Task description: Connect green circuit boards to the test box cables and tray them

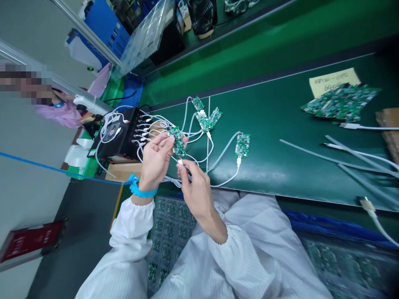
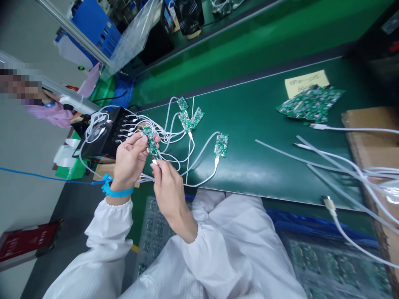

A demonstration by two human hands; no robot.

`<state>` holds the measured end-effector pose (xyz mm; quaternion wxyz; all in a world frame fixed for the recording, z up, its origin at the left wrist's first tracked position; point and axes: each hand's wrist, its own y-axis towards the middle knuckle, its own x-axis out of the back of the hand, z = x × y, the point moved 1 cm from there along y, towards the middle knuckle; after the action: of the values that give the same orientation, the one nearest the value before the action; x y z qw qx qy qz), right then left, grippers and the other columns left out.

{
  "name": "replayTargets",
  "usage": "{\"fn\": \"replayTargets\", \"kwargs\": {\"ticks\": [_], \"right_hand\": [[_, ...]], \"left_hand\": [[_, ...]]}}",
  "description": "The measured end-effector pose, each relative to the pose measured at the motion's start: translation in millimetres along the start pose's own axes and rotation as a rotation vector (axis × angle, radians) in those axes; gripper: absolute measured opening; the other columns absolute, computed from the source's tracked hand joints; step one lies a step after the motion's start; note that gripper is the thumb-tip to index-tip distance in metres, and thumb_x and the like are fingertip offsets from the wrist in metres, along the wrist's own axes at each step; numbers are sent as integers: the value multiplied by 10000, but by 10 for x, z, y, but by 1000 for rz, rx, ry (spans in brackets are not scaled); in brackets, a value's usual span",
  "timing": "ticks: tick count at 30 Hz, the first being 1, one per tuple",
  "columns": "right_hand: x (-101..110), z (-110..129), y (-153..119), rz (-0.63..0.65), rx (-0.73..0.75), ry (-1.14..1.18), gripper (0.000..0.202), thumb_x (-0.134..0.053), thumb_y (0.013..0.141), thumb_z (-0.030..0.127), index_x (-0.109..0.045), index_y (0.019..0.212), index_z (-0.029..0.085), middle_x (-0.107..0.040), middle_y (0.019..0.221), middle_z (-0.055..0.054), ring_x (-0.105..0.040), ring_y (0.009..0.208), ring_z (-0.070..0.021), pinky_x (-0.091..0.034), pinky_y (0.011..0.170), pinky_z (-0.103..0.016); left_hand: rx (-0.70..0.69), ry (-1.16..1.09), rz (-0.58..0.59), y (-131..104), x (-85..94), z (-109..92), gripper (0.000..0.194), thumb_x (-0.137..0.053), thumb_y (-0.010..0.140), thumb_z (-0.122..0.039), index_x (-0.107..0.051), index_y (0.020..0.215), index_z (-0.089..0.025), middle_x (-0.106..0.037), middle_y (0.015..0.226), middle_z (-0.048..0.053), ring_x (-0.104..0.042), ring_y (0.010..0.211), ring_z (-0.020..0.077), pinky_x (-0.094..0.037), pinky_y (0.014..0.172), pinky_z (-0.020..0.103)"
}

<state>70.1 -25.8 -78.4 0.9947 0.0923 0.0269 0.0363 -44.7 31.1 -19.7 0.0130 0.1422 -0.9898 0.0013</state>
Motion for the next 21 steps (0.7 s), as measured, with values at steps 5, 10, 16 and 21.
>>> {"fn": "replayTargets", "kwargs": {"ticks": [5, 10, 16, 21], "right_hand": [[-47, 115, 78, -15, 49, -113, 260, -442, 1083, 296, -673, 1099, 178, -736, 972, -79, -695, 852, -182, -512, 789, -286], [-64, 210, 168, -11, 56, -194, 276, -408, 1090, 276, -663, 1107, 170, -730, 1023, -101, -693, 920, -202, -503, 796, -293], [-223, 144, -62, 141, 3, -127, 260, -441, 1074, 261, -673, 986, 182, -732, 907, -67, -680, 760, -181, -490, 705, -280], [-268, 5, -69, 85, -53, 122, 252, -454, 1068, 296, -684, 1084, 195, -730, 938, -46, -692, 782, -152, -530, 780, -270]], "left_hand": [[96, -67, 37, 82, 6, -121, 252, -851, 791, -278, -697, 941, -147, -773, 1015, 112, -748, 1053, 253, -622, 876, 310], [115, -73, 41, 118, -3, -108, 150, -784, 834, -208, -702, 942, -145, -767, 1038, 100, -728, 1089, 233, -604, 895, 312], [-113, -20, -228, 521, 255, -491, 153, -503, 1053, -109, -620, 962, -143, -718, 943, -19, -647, 1121, 54, -475, 986, 206], [-221, -66, -99, 475, 304, -697, 61, -587, 1022, -169, -646, 1016, -157, -738, 981, -15, -681, 1054, 80, -522, 960, 217]]}}
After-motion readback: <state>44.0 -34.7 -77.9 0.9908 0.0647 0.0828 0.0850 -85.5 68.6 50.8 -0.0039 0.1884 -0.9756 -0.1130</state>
